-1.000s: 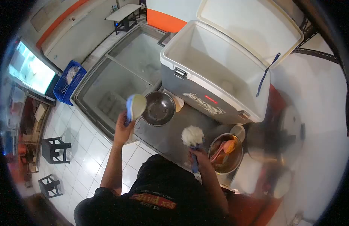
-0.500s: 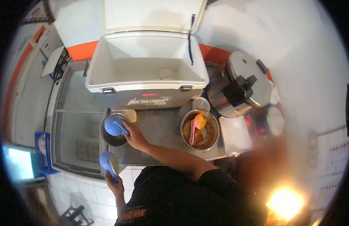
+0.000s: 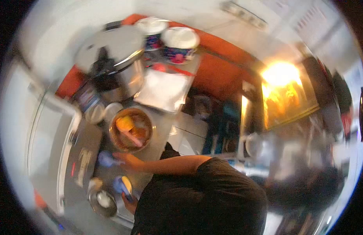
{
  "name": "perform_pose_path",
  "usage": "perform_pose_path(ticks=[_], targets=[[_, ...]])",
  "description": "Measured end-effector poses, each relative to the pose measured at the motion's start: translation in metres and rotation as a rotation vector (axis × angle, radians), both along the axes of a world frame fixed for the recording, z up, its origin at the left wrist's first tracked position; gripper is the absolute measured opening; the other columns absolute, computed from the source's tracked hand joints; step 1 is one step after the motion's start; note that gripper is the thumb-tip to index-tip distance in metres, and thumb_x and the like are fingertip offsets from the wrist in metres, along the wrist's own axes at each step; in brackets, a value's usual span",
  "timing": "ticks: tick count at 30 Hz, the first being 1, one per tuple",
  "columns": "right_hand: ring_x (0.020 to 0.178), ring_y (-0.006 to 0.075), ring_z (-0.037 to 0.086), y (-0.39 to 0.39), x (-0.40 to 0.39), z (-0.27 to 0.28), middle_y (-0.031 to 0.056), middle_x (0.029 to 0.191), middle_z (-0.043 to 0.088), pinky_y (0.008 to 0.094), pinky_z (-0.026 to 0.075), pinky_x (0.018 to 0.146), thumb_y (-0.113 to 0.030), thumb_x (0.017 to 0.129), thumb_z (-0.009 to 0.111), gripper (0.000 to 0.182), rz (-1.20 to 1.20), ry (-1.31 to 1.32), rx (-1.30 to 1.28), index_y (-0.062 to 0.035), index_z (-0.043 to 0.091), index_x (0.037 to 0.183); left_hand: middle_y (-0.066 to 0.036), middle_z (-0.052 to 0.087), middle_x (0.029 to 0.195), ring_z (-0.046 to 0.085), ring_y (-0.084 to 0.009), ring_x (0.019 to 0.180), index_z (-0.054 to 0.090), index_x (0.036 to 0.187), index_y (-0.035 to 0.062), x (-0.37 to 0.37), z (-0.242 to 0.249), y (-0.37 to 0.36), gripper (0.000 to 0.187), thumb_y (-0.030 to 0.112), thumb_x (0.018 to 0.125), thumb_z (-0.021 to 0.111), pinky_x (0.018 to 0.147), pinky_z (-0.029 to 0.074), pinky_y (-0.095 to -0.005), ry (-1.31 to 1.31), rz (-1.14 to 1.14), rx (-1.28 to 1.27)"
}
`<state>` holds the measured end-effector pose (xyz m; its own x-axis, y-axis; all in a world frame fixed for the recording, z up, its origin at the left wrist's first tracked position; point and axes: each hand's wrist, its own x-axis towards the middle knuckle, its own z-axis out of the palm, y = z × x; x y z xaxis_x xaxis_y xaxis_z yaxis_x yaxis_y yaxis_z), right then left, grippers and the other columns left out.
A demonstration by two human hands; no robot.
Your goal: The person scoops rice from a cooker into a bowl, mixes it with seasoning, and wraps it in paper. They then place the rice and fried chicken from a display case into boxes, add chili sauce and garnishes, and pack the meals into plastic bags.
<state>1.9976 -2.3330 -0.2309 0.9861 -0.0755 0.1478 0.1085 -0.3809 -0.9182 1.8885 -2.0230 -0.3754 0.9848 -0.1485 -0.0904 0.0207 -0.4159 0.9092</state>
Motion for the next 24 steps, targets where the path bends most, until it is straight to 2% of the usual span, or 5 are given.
perform_pose_path(ticks=[3, 5, 9, 16, 24], targets=[[0.121, 0.0310, 0.058, -0.035, -0.012, 0.017, 0.0203, 0.138, 0.053, 0.0390, 0.048, 0.100, -0.003, 0.081, 0.062, 0.063, 0.062, -0.129, -0.186, -0.0031, 0.044, 0.141, -0.028, 0.050, 0.136, 0.050, -0.0440, 0.123, 0.038, 0.144, 0.0003, 0.031, 0.061, -0.025, 0.068, 0.012, 0.082, 0.065, 0.101, 0.042, -0.0490, -0.030, -0.045, 0.182], [0.109, 0.0273, 0.065, -0.068, -0.055, 0.037, 0.0164, 0.124, 0.063, 0.0351, 0.052, 0.091, 0.001, 0.081, 0.060, 0.056, -0.199, 0.067, 0.229, -0.0037, 0.050, 0.137, -0.028, 0.048, 0.138, 0.048, -0.0456, 0.124, 0.038, 0.144, -0.0004, 0.052, 0.059, -0.029, 0.068, 0.015, 0.083, 0.064, 0.105, 0.038, -0.0504, -0.086, -0.122, 0.687], [0.094, 0.0249, 0.069, -0.116, -0.118, 0.020, 0.0156, 0.099, 0.071, 0.0374, 0.054, 0.084, -0.003, 0.081, 0.059, 0.041, -0.483, 0.177, 0.390, -0.0006, 0.061, 0.122, -0.028, 0.047, 0.133, 0.048, -0.0459, 0.122, 0.042, 0.141, -0.0009, 0.068, 0.094, -0.064, 0.063, 0.021, 0.085, 0.063, 0.102, 0.040, -0.0526, -0.435, -0.169, 0.715], [0.094, 0.0281, 0.070, -0.144, -0.209, -0.014, 0.0183, 0.101, 0.071, 0.0364, 0.054, 0.084, -0.009, 0.083, 0.061, 0.035, -1.011, 0.456, 0.338, 0.0040, 0.063, 0.115, -0.026, 0.046, 0.134, 0.048, -0.0457, 0.122, 0.044, 0.138, -0.0009, 0.087, 0.107, -0.068, 0.059, 0.020, 0.086, 0.062, 0.101, 0.041, -0.0528, -0.561, -0.408, 0.592], [0.096, 0.0326, 0.068, -0.136, -0.195, 0.002, 0.0204, 0.107, 0.069, 0.0400, 0.053, 0.083, -0.023, 0.082, 0.066, 0.042, -0.619, 0.566, 0.161, 0.0010, 0.063, 0.116, -0.025, 0.046, 0.135, 0.048, -0.0454, 0.123, 0.046, 0.135, -0.0008, 0.072, 0.110, -0.112, 0.054, 0.020, 0.088, 0.061, 0.100, 0.042, -0.0531, -0.610, -0.841, 0.241]])
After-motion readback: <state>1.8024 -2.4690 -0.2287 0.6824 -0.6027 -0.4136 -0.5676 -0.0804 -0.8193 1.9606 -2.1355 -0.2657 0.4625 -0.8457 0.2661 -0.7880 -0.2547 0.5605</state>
